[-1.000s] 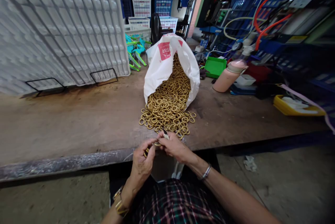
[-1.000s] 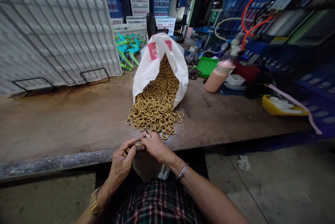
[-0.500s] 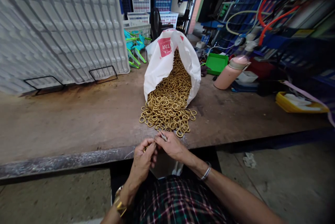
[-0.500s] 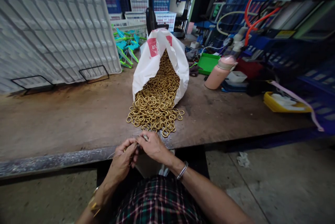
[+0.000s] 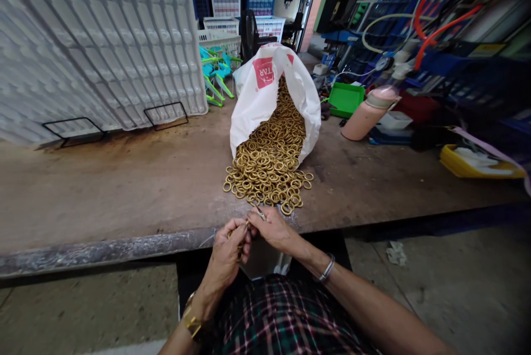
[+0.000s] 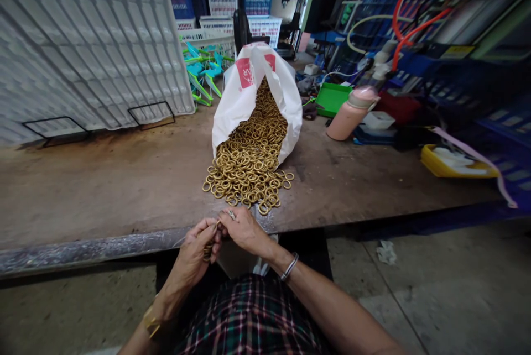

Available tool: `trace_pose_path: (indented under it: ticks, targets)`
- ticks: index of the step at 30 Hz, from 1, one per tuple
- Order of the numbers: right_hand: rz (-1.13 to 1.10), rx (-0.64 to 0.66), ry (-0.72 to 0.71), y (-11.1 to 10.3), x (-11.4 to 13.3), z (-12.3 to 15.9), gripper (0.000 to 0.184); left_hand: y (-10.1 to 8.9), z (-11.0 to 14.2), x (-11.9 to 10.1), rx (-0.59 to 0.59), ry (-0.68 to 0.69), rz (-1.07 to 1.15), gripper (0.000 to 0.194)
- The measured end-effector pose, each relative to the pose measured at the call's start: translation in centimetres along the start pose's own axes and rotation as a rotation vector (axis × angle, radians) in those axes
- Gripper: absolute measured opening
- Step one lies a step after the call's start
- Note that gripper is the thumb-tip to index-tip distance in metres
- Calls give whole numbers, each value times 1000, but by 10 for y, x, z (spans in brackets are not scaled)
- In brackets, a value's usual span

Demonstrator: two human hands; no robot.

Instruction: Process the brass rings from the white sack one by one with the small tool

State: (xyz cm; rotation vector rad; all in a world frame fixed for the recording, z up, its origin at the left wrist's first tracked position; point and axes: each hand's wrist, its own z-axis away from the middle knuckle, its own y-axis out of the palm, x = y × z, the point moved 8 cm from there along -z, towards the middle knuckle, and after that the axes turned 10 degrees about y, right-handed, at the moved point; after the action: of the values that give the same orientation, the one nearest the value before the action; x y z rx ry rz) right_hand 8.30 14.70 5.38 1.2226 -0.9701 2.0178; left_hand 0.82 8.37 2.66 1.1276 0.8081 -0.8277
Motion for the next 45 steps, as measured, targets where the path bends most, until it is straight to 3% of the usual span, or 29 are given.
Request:
trace_pose_path:
  ticks: [12,15,20,26,36,39,42,45]
  targets:
    - [-26,32,-28,4,2,0,34,-4,2,2,9,15,86,25]
    - [0,-5,-33,2,-1,-2,26,-4,4,1,5,14,98,26]
    - [312,-133,-111,-2,1,3,20,-11,5,0,-36,23,110,29]
    - [728,-87,-159,16,-3,12,25,-13,5,-2,-42,38,45,31]
    - [823,-28,-157,21,-3,11,23,-17,6,-1,-4,77,-71,28]
    - [841,-22,-136,18,-4,7,24,-12,12,-5,57,92,-91,26]
    - [891,-60,-117,15,-8,3,24,4,21,-15,171,99,-18,25]
    - [927,-123,-97,9,-10,0,25,7,22,-21,137,66,155,26]
